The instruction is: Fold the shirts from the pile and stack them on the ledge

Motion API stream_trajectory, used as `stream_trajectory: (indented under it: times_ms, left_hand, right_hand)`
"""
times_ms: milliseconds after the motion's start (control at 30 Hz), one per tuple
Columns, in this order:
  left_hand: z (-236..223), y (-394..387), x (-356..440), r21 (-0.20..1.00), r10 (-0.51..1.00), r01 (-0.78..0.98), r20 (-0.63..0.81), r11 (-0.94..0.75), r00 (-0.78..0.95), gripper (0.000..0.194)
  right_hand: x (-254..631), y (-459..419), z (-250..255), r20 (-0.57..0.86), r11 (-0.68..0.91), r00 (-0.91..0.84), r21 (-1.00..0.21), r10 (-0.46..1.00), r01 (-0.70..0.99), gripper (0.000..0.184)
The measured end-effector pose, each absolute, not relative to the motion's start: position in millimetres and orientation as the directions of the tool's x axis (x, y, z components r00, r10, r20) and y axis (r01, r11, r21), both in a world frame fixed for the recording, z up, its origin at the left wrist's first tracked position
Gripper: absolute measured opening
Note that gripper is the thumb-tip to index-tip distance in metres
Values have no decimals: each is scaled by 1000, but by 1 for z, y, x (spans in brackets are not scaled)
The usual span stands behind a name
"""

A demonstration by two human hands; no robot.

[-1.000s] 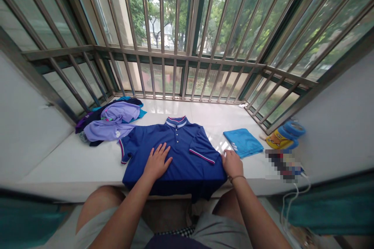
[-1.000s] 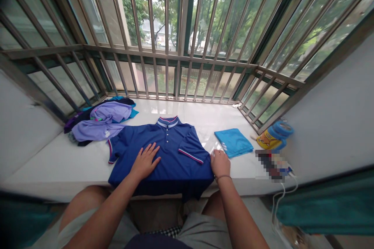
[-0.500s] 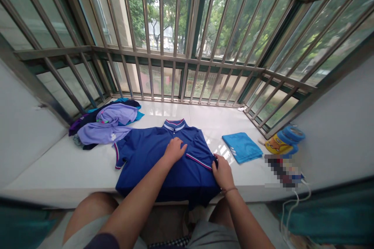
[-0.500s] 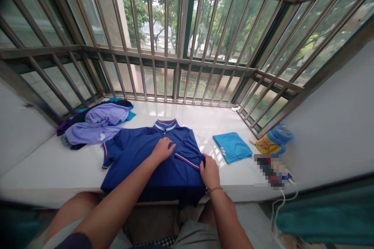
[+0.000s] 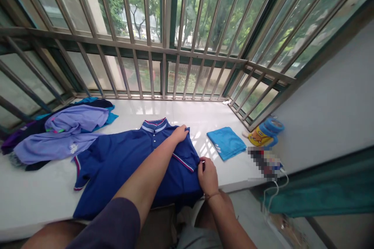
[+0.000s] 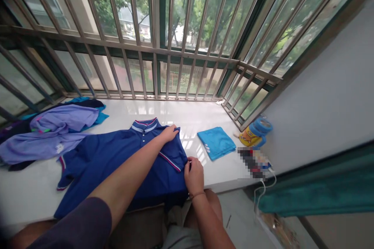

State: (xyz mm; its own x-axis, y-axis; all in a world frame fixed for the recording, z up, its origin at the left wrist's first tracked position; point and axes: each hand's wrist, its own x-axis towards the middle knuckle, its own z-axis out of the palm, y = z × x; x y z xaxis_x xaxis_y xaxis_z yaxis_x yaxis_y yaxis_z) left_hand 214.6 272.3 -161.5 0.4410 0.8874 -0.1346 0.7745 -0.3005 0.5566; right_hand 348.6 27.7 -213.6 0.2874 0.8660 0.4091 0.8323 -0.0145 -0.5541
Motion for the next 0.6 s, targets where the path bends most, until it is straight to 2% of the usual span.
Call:
stream_trajectory:
  times_ms: [200, 367, 600]
  left_hand:
    - [-167, 269, 222, 567, 888, 773, -149, -284, 435, 24]
    - [-172, 269, 218, 654, 899, 718, -132, -238, 418, 38]
    - [-171, 278, 211, 774, 850, 581, -111, -251, 515, 61]
  right_hand:
    - [347, 26, -210, 407, 12, 242, -531, 881, 847, 20]
    - [344, 27, -207, 403, -15, 258, -515, 878, 857, 19]
    - [346, 28, -209, 374, -37, 257, -505, 891, 862, 19]
